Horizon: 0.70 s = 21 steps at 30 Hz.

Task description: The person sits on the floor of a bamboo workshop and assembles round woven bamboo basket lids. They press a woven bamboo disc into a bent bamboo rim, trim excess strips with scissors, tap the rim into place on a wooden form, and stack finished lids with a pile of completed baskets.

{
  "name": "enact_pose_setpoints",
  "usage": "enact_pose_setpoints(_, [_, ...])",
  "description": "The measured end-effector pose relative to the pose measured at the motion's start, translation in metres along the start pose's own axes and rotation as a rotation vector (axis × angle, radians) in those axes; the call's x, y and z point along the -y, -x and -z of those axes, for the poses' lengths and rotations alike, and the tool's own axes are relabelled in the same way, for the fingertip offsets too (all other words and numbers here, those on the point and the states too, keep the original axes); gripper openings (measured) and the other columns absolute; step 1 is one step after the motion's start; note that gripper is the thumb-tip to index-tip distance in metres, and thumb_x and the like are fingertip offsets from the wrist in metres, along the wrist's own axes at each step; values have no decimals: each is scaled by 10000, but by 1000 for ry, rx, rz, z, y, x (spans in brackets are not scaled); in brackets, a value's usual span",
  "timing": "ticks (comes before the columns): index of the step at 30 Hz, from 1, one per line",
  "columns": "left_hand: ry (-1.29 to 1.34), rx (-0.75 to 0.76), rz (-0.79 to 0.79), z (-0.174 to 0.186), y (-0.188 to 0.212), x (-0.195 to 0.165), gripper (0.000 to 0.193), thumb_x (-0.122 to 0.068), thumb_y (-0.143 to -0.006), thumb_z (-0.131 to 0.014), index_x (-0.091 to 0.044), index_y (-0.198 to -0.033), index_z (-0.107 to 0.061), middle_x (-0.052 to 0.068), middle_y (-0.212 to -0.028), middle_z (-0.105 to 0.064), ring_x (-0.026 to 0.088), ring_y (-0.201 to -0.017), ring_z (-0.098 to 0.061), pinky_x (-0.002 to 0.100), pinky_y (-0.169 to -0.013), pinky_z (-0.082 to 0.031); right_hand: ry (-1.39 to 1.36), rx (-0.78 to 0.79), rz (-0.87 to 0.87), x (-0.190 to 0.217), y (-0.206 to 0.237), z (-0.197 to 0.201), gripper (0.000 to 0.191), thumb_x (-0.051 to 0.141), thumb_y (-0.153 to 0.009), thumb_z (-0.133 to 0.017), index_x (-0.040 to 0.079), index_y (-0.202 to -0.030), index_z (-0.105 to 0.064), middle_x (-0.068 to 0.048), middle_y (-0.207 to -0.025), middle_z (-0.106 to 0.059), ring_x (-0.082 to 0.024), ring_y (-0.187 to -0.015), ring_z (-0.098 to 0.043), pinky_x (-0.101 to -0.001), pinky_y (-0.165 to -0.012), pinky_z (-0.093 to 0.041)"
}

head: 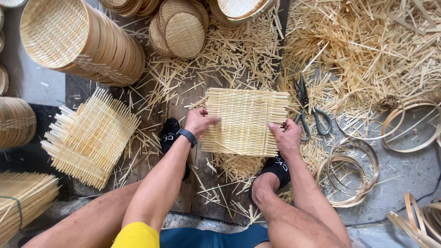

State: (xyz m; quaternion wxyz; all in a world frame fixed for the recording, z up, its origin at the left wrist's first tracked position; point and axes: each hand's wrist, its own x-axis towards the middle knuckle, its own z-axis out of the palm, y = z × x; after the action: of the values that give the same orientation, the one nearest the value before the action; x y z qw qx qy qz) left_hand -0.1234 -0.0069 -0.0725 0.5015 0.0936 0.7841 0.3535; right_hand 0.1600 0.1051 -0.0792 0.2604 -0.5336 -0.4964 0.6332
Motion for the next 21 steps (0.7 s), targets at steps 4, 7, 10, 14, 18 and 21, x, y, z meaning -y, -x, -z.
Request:
enact_pose_setpoints(4, [113,62,-41,-2,-13,19,375,-88,-705,-881,16,-1025,-716,117,-921,-787,169,-800,-751,303,-727,-613,82,-17,14,1,4,2,217,41,-888,-768,-5,-1094,-718,-62,-993,-773,-89,-836,-710,-237,-762,-589])
enact_pose_setpoints(7, [-42,8,-74,-10,-7,30,395,-114,-738,-871,17,-1086,-736,103,-967,-783,152,-840,-735,272,-769,-581,43,-19,47,-5,9,8,274,61,-880,-782,-14,-1131,-702,-71,-1017,-769,-95,-871,-710,-237,-789,-590])
enact_pose_setpoints(10, [-4,1,-135,-21,0,32,588,-156,-694,-879,65,-1199,-673,132,-1050,-767,168,-899,-725,291,-816,-575,-22,-65,40,-12,9,30,377,102,-861,-805,-5,-1185,-645,-54,-998,-729,-103,-865,-681,-249,-765,-574])
enact_pose_setpoints(14, [-90,-61,-124,-27,16,18,880,-243,-676,-924,83,-1374,-497,171,-1178,-702,220,-1036,-709,299,-902,-566,344,-390,223,-11,-8,107,324,181,-903,-843,34,-1129,-663,-35,-969,-682,-147,-844,-657,-292,-760,-576])
enact_pose_setpoints(18, [-251,-264,-185,-27,43,-3,930,-304,-719,-910,33,-1444,-436,172,-1193,-656,248,-1067,-646,355,-915,-537,1012,-547,47,-9,-22,206,262,181,-823,-823,84,-1039,-711,-123,-1082,-658,-296,-1074,-570,-456,-966,-440])
enact_pose_setpoints(21, [-301,-436,-471,-34,64,-21,844,-277,-783,-913,31,-1430,-467,178,-1256,-601,261,-1105,-595,388,-951,-513,1338,-372,27,-10,-26,244,287,218,-789,-797,80,-1032,-731,-157,-1125,-635,-337,-1130,-500,-487,-999,-358])
